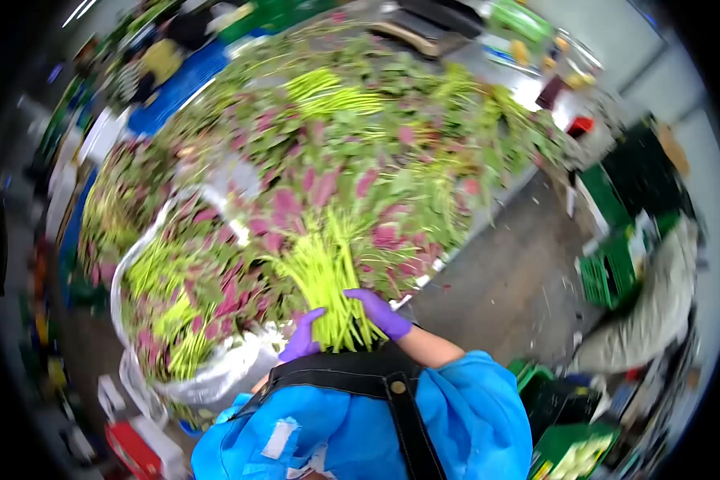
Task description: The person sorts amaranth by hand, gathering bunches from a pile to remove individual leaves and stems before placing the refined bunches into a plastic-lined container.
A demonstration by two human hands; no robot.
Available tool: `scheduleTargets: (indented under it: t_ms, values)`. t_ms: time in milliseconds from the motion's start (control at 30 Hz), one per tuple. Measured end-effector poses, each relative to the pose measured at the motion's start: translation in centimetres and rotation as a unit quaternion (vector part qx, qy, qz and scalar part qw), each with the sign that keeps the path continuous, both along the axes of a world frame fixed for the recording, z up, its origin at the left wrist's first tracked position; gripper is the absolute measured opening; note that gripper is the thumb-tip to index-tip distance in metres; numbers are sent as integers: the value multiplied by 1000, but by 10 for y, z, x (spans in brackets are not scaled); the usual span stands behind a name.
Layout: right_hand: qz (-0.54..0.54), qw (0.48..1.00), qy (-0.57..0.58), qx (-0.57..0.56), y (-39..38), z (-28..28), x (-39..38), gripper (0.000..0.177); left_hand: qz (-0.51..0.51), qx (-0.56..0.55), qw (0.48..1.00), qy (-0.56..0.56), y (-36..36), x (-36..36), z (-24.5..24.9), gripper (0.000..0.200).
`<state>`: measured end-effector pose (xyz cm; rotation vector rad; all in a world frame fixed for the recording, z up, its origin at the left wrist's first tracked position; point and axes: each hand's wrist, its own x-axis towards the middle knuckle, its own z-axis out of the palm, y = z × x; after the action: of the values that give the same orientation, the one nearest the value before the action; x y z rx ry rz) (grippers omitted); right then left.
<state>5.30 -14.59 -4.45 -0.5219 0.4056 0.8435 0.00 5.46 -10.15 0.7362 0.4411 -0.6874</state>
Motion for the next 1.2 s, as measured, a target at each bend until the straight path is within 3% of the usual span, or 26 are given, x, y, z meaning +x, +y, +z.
scheduleTargets:
  t_ms: [33,100,133,167,200,233,267,300,367,433,467,500,567,600,633,700,733,867,933,967,1033,1100,1167,1200]
  values:
    - [-5,999,-27,-29,1,6,3,42,17,-171,976,135,-27,28,86,41]
    - [69,981,-88,-161,-3,33,14,38,-11,-109,988,109,-36,32,104,42]
    - [91,953,-200,-209,-3,24,16,34,4,-110,988,109,-37,32,119,42]
    - [102,952,-201,-206,-5,26,15,34,-81,47,996,-3,-39,35,148,42]
    - [89,943,-217,-238,-7,32,17,34,-164,204,958,-114,-40,38,163,42]
    - [75,932,-233,-269,-8,43,19,33,-154,206,960,-114,-37,35,149,42]
    - [49,986,-89,-135,-11,79,23,31,-58,46,996,-57,-32,30,122,42]
    - [16,976,-132,-172,-13,86,24,33,39,-117,992,1,-30,30,122,42]
    - [-8,991,-84,-108,-17,56,20,37,46,-108,993,30,-25,25,122,43]
    - [97,993,-35,-60,-17,20,20,41,44,-77,995,42,-29,21,100,40]
    - [102,954,-168,-225,-6,19,21,44,28,-156,978,136,-34,23,97,37]
    - [142,937,-193,-255,-1,12,23,45,32,1,997,72,-44,22,123,33]
    - [185,903,-241,-304,2,9,30,42,54,-164,974,147,-44,17,53,35]
    - [232,883,-261,-312,-2,7,36,39,56,-167,973,148,-47,22,69,33]
    - [230,889,-265,-296,-7,8,38,36,32,-109,986,120,-44,23,77,39]
    - [228,902,-239,-277,-15,24,41,33,99,-119,985,81,-46,20,82,45]
    - [219,923,-219,-226,-18,38,40,32,92,-153,984,7,-46,23,88,57]
    - [265,881,-282,-271,-39,45,24,37,63,-270,960,-22,-50,26,76,67]
    - [122,856,-374,-336,-39,58,9,45,81,-281,956,-13,-55,26,75,66]
    - [120,856,-374,-336,-38,65,7,45,80,-281,956,-13,-56,24,72,66]
    - [168,579,-597,-530,-34,73,6,52,135,-160,978,-22,-56,21,63,65]
    - [170,559,-614,-531,-27,67,5,45,126,-141,982,-23,-55,18,59,65]
    - [155,428,-683,-571,-23,65,5,28,117,-123,985,-25,-55,18,59,64]
    - [143,425,-689,-569,-22,64,5,15,113,-155,981,-26,-56,18,62,65]
